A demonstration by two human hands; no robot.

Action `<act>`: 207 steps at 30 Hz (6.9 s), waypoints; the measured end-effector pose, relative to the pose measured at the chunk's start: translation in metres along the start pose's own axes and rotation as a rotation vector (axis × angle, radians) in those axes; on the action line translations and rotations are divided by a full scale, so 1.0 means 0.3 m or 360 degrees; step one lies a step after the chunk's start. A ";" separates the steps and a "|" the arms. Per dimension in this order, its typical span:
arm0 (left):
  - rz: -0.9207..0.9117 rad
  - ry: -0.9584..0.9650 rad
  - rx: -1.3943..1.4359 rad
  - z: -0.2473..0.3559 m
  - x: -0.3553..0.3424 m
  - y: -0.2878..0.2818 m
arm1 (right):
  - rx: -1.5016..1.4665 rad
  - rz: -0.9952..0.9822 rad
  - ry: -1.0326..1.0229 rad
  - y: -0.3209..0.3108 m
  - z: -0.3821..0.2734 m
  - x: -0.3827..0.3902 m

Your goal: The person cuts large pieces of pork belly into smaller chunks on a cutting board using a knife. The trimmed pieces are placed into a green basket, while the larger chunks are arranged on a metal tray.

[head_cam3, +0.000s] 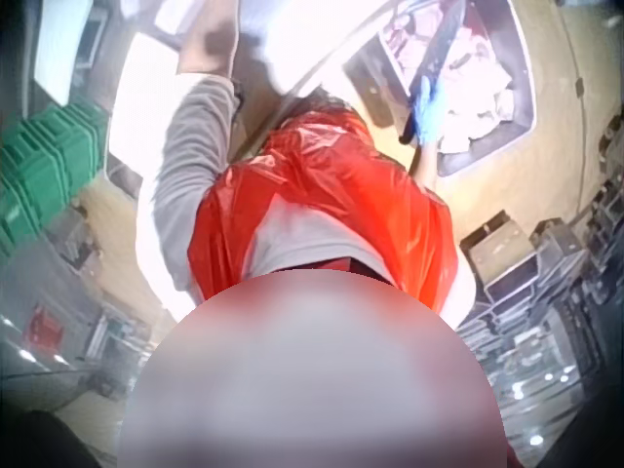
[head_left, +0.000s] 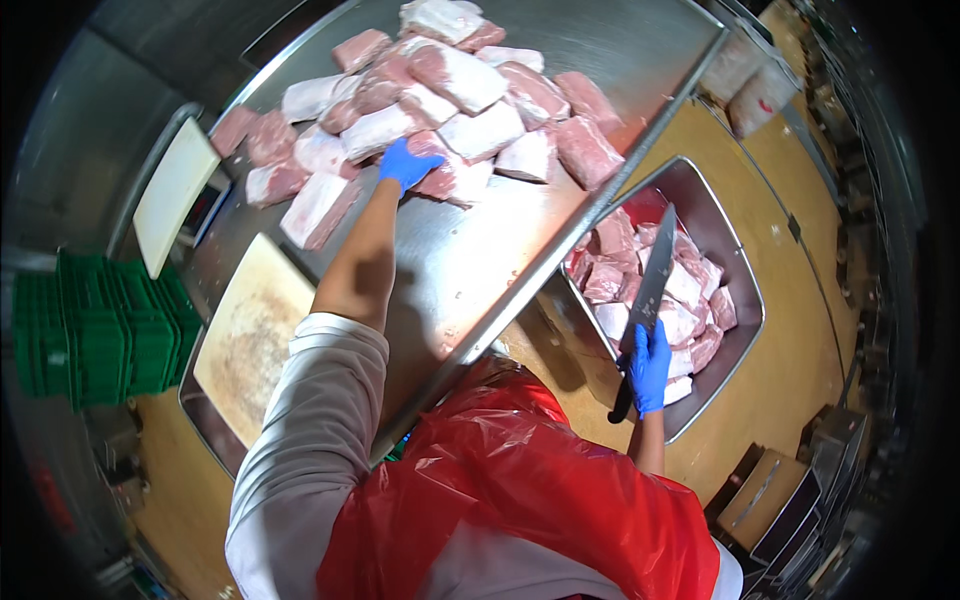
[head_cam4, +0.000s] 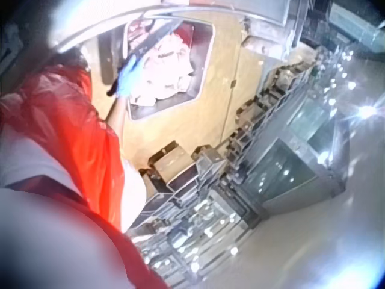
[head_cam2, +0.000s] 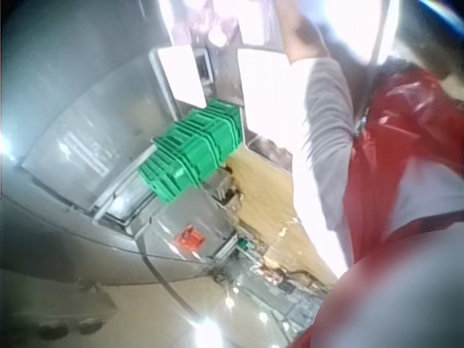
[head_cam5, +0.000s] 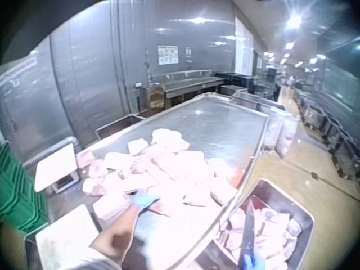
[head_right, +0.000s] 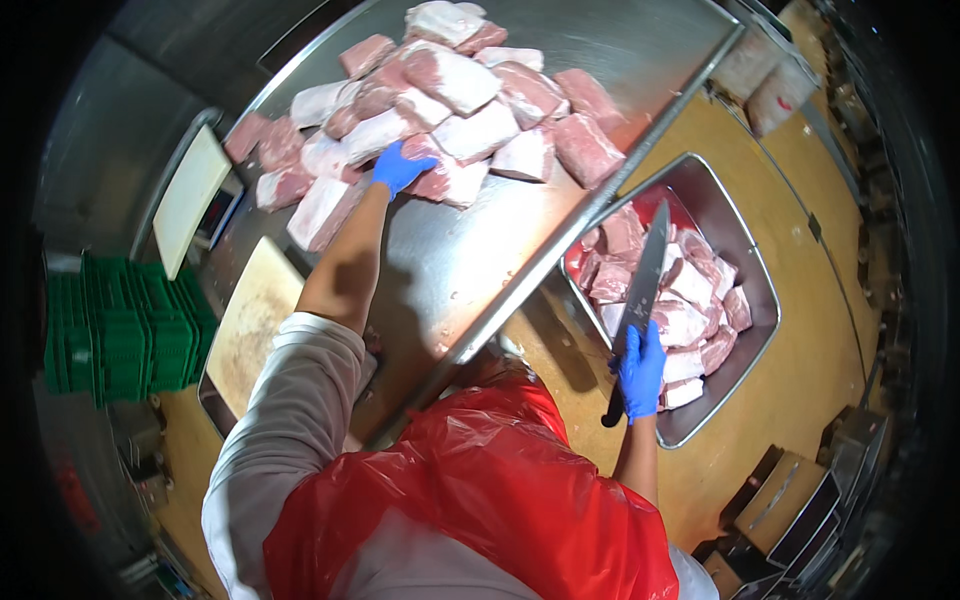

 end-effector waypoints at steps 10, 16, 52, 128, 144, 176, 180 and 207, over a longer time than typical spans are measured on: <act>0.0075 -0.0113 0.0782 0.001 0.382 0.250 | -0.0265 -0.0051 0.0125 -0.016 0.037 -0.109; 0.0146 -0.0267 0.0451 0.229 0.570 0.080 | -0.0272 -0.0325 -0.0324 0.224 -0.204 -0.230; 0.1951 -0.0020 -0.0459 0.083 1.982 -0.799 | 0.0338 -0.1205 -0.2513 1.034 -1.037 0.867; 0.2237 -0.1646 -0.1114 -0.215 3.450 -1.113 | 0.1204 -0.1299 -0.2367 0.637 -1.006 0.721; 0.0310 -0.0948 -0.0652 0.060 1.464 -0.970 | 0.0213 -0.1247 -0.1723 0.643 -1.080 0.555; 0.1763 0.0175 0.0352 -0.022 1.857 -0.703 | 0.1272 -0.0983 -0.2886 0.995 -1.052 0.834; 0.1818 0.0299 0.0233 -0.020 1.880 -0.678 | 0.1994 -0.0976 -0.2976 0.849 -1.011 0.648; 0.2662 0.0260 0.0776 -0.267 2.307 -0.758 | 0.2194 -0.0985 -0.3040 0.689 -1.088 0.473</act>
Point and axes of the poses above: each hand's wrist, its own x-axis away from the middle knuckle, its own y-axis out of the palm, z = x × y, the point moved 6 cm from there along -x, towards the middle knuckle, and after that the axes turned 15 degrees about x, right-handed, at the moved point
